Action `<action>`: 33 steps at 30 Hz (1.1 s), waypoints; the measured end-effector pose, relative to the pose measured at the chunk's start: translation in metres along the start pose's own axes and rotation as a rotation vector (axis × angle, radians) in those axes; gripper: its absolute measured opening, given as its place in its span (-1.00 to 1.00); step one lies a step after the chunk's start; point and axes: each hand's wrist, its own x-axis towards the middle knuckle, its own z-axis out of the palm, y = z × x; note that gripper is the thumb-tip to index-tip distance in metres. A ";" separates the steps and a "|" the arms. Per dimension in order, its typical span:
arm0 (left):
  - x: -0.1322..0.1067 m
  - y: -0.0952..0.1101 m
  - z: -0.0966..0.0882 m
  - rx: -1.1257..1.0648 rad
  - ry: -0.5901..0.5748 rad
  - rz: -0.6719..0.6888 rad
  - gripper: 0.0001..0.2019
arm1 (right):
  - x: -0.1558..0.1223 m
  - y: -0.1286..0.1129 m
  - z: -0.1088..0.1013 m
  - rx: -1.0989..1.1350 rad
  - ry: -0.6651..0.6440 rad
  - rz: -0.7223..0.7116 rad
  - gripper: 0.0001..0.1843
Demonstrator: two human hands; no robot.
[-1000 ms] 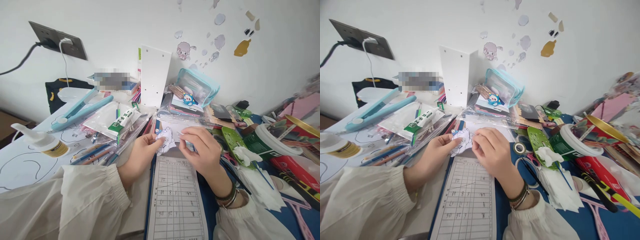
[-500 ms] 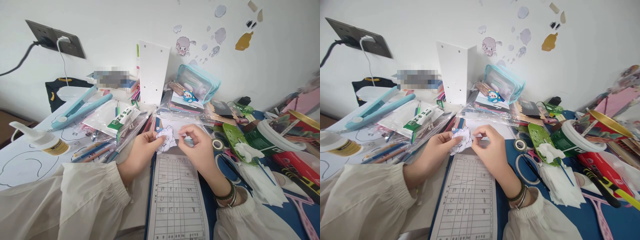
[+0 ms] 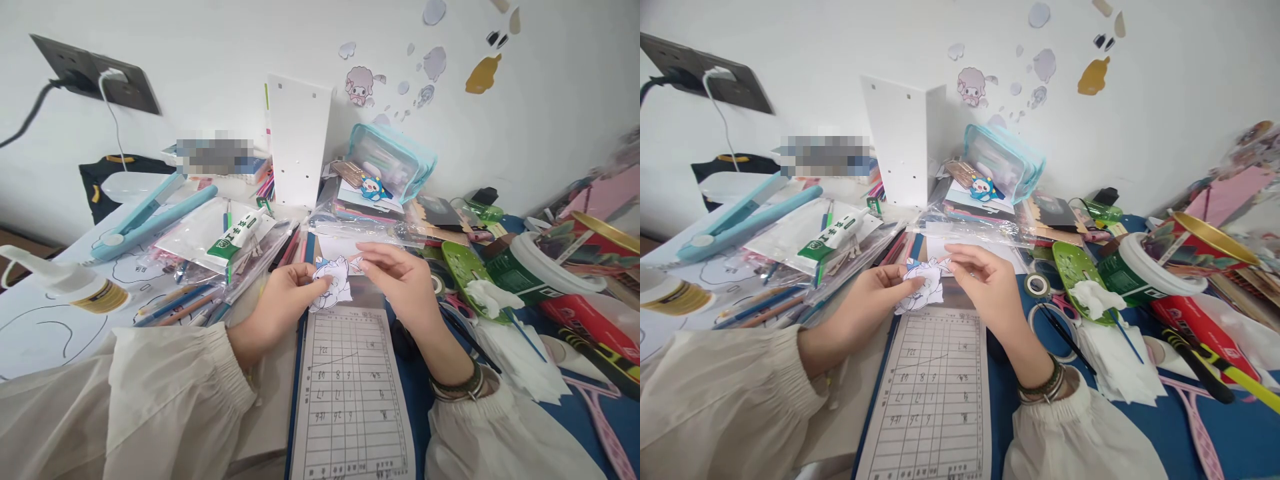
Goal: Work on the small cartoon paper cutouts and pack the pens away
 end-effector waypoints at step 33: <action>0.005 0.010 -0.002 0.291 -0.276 0.021 -0.90 | 0.003 -0.013 0.006 -0.509 -0.210 -0.277 -0.78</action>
